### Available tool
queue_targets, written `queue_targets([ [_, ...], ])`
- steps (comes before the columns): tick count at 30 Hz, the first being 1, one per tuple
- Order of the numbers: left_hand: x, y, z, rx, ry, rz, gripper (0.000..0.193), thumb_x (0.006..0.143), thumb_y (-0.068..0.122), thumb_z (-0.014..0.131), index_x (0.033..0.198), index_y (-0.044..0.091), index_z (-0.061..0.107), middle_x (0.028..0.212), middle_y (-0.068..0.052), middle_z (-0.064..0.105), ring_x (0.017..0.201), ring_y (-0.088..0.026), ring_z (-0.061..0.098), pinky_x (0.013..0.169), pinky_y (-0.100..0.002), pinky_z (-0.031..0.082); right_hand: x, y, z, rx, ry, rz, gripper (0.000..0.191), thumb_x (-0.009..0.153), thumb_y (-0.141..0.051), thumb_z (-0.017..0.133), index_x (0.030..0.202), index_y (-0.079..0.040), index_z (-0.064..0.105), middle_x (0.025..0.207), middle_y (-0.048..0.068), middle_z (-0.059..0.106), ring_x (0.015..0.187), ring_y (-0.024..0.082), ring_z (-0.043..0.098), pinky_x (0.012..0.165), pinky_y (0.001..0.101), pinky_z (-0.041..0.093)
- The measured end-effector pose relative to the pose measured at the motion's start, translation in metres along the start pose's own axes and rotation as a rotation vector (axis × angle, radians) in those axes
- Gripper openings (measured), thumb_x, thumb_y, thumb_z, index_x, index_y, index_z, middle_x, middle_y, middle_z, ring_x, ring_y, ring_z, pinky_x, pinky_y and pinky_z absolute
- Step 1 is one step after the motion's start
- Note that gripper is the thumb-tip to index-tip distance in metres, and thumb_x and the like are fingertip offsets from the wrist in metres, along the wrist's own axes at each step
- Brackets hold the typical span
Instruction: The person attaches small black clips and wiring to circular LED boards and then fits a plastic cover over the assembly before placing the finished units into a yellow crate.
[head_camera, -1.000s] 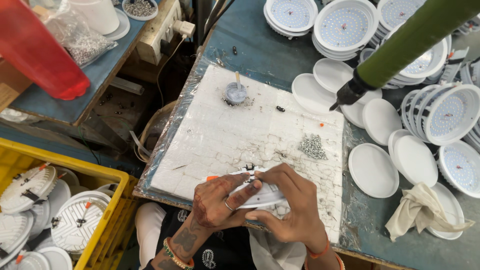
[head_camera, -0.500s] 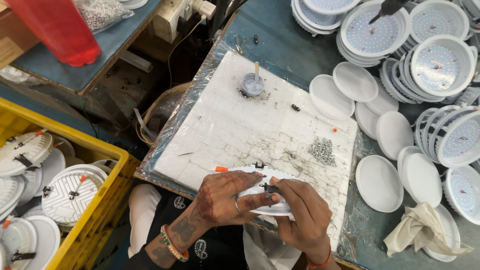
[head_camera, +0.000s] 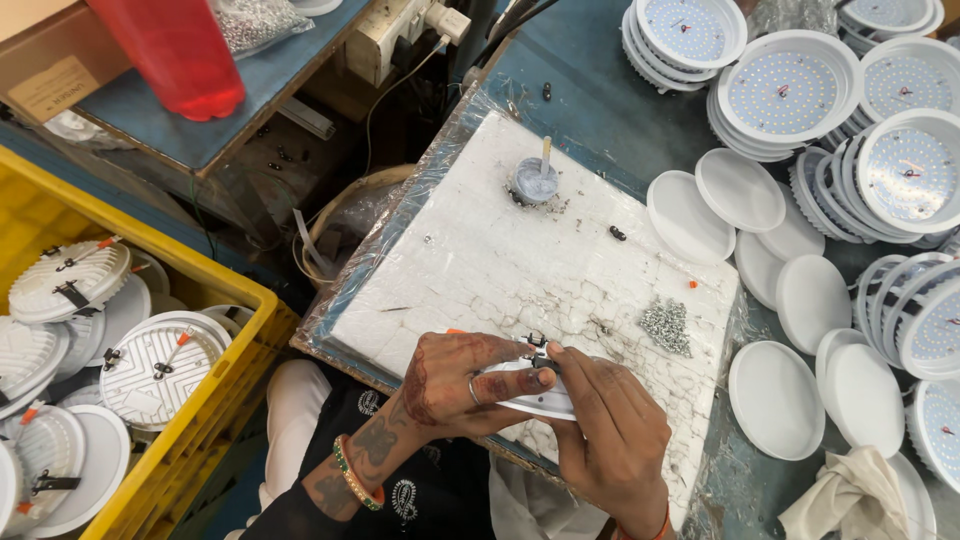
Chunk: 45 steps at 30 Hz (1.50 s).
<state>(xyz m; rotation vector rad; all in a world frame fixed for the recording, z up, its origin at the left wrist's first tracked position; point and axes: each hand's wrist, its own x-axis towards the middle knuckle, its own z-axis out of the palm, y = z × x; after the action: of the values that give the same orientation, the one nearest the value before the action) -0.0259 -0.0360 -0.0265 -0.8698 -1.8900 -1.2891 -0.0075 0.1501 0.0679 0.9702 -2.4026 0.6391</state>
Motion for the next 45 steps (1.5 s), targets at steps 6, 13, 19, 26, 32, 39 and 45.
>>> queue_targets([
  [6,-0.001,0.002,-0.001,-0.001,0.0,0.004,0.051,0.087,0.036,0.088,0.133,0.031,0.066,0.111,-0.007,0.077,0.099,-0.02,0.078,0.083,-0.032,0.065,-0.003,0.001,0.001,-0.006,0.017,-0.012,0.054,0.07,0.0,0.076,0.121,0.008,0.065,0.111,0.02,0.071,0.094,0.035,0.072,0.081,0.0411,0.058],
  [13,0.002,0.004,0.0,-0.014,0.019,0.036,0.052,0.089,0.036,0.087,0.135,0.031,0.065,0.111,-0.008,0.076,0.1,-0.02,0.079,0.082,-0.032,0.065,-0.008,-0.001,0.001,0.004,0.033,0.037,0.056,0.067,0.001,0.076,0.122,0.005,0.067,0.109,0.018,0.072,0.094,0.033,0.073,0.079,0.0388,0.059],
  [19,0.007,0.007,0.006,0.069,-0.026,0.06,0.057,0.085,0.036,0.089,0.136,0.03,0.064,0.105,-0.009,0.077,0.093,-0.021,0.077,0.075,-0.032,0.063,-0.015,0.005,-0.006,0.116,0.034,0.178,0.053,0.066,-0.006,0.08,0.118,0.002,0.071,0.107,0.017,0.074,0.091,0.029,0.075,0.075,0.0339,0.058],
  [26,0.013,-0.006,0.008,0.157,0.019,0.013,0.074,0.082,0.037,0.091,0.144,0.022,0.055,0.092,-0.008,0.076,0.077,-0.019,0.076,0.059,-0.028,0.06,-0.018,0.095,-0.025,0.428,0.199,0.518,0.02,0.102,-0.009,0.058,0.114,-0.002,0.071,0.108,0.009,0.076,0.1,0.015,0.073,0.09,0.0286,0.058],
  [32,0.015,-0.013,0.004,0.123,0.023,-0.047,0.086,0.079,0.03,0.092,0.151,0.028,0.046,0.087,-0.006,0.077,0.072,-0.018,0.076,0.054,-0.027,0.058,-0.046,0.142,0.008,0.179,-0.105,0.578,0.018,0.087,-0.003,0.07,0.102,-0.006,0.079,0.093,0.007,0.077,0.073,0.019,0.071,0.063,0.0294,0.056],
  [39,0.017,-0.011,0.006,0.112,0.007,-0.068,0.086,0.078,0.03,0.092,0.15,0.03,0.046,0.084,-0.005,0.077,0.069,-0.017,0.076,0.052,-0.026,0.057,-0.047,0.167,0.03,-0.033,-0.024,0.694,0.009,0.085,-0.015,0.078,0.091,-0.009,0.081,0.087,0.009,0.074,0.065,0.022,0.069,0.063,0.0336,0.054],
  [45,0.018,-0.006,0.01,0.127,0.015,-0.04,0.076,0.078,0.03,0.091,0.144,0.023,0.054,0.087,-0.007,0.076,0.074,-0.018,0.076,0.052,-0.026,0.057,-0.044,0.161,0.045,-0.176,-0.118,0.667,0.008,0.085,-0.016,0.077,0.088,-0.01,0.081,0.086,0.008,0.075,0.067,0.023,0.069,0.064,0.0343,0.053],
])
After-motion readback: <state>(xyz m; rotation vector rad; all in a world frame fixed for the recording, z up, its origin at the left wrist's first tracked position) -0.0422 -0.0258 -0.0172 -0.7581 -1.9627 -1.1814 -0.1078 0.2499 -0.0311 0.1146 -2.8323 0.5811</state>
